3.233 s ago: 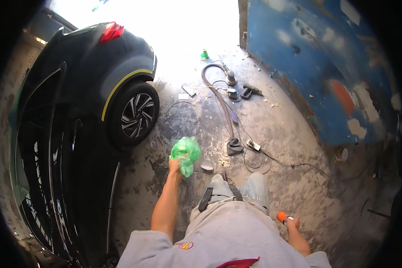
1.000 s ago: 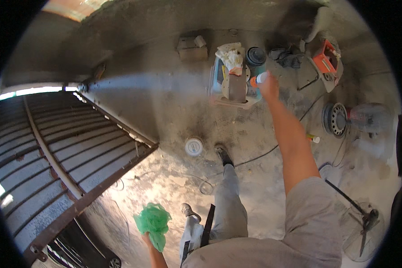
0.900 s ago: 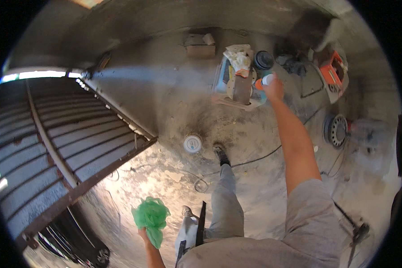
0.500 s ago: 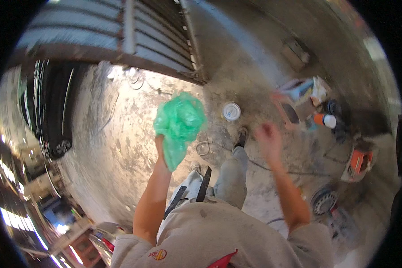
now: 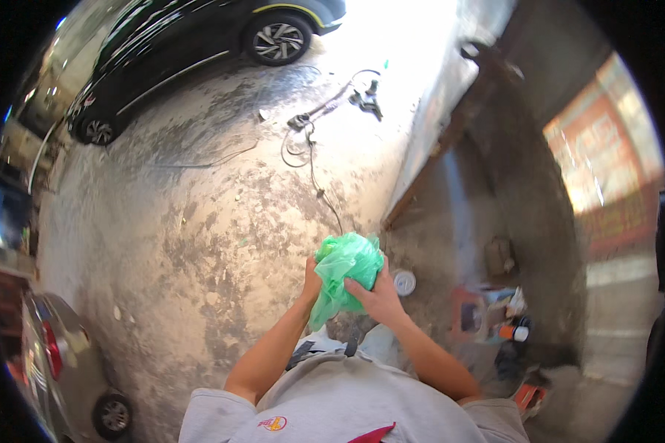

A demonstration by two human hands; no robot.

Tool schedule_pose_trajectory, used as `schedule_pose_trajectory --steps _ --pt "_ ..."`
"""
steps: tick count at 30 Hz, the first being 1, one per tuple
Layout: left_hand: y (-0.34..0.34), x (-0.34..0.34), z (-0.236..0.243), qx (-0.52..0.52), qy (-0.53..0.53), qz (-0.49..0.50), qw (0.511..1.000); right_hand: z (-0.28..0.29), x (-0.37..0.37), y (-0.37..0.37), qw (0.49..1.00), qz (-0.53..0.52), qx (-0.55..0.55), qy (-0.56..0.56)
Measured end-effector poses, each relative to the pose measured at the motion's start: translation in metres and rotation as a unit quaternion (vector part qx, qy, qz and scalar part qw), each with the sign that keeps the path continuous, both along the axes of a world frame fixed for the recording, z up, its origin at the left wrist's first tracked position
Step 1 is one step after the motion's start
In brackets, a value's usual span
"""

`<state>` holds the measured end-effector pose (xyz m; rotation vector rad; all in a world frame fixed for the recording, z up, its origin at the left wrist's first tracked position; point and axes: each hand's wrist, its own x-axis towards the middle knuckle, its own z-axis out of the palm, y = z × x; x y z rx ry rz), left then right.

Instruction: The person removes a green protective sheet from a black car, then sits on the floor and uses a heat gun to apply heat to the rear wheel arch area. The person repeatedly moves the heat gun along the yellow masking tape line and touches the panel with their hand.

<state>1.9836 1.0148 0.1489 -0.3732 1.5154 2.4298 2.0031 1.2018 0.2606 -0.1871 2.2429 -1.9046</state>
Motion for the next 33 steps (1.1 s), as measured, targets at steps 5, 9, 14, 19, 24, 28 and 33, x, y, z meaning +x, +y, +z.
schedule_pose_trajectory --steps 5,9,14,19,24,28,33 --pt "-0.064 0.003 0.023 0.039 0.062 0.179 0.981 -0.041 -0.026 -0.111 0.994 0.088 0.056 0.019" --pt "-0.116 -0.010 0.045 -0.115 0.076 0.258 0.956 -0.063 -0.049 -0.165 0.914 0.277 0.268 0.129" --pt "-0.191 -0.048 0.023 -0.137 0.082 0.295 0.942 -0.044 -0.076 -0.223 0.900 0.250 0.237 0.268" --pt "-0.292 -0.137 0.001 0.031 0.062 0.388 0.919 -0.008 -0.123 -0.283 0.936 0.112 0.169 0.288" --pt "-0.351 -0.253 0.021 0.137 0.108 0.418 0.892 -0.018 -0.209 -0.362 0.964 0.230 0.110 0.069" --pt "-0.377 -0.336 0.036 0.143 0.175 0.421 0.878 -0.042 -0.300 -0.420 0.981 0.162 0.102 -0.017" --pt "-0.400 -0.409 0.046 0.048 0.146 0.433 0.888 -0.054 -0.393 -0.472 0.998 0.035 -0.030 -0.031"
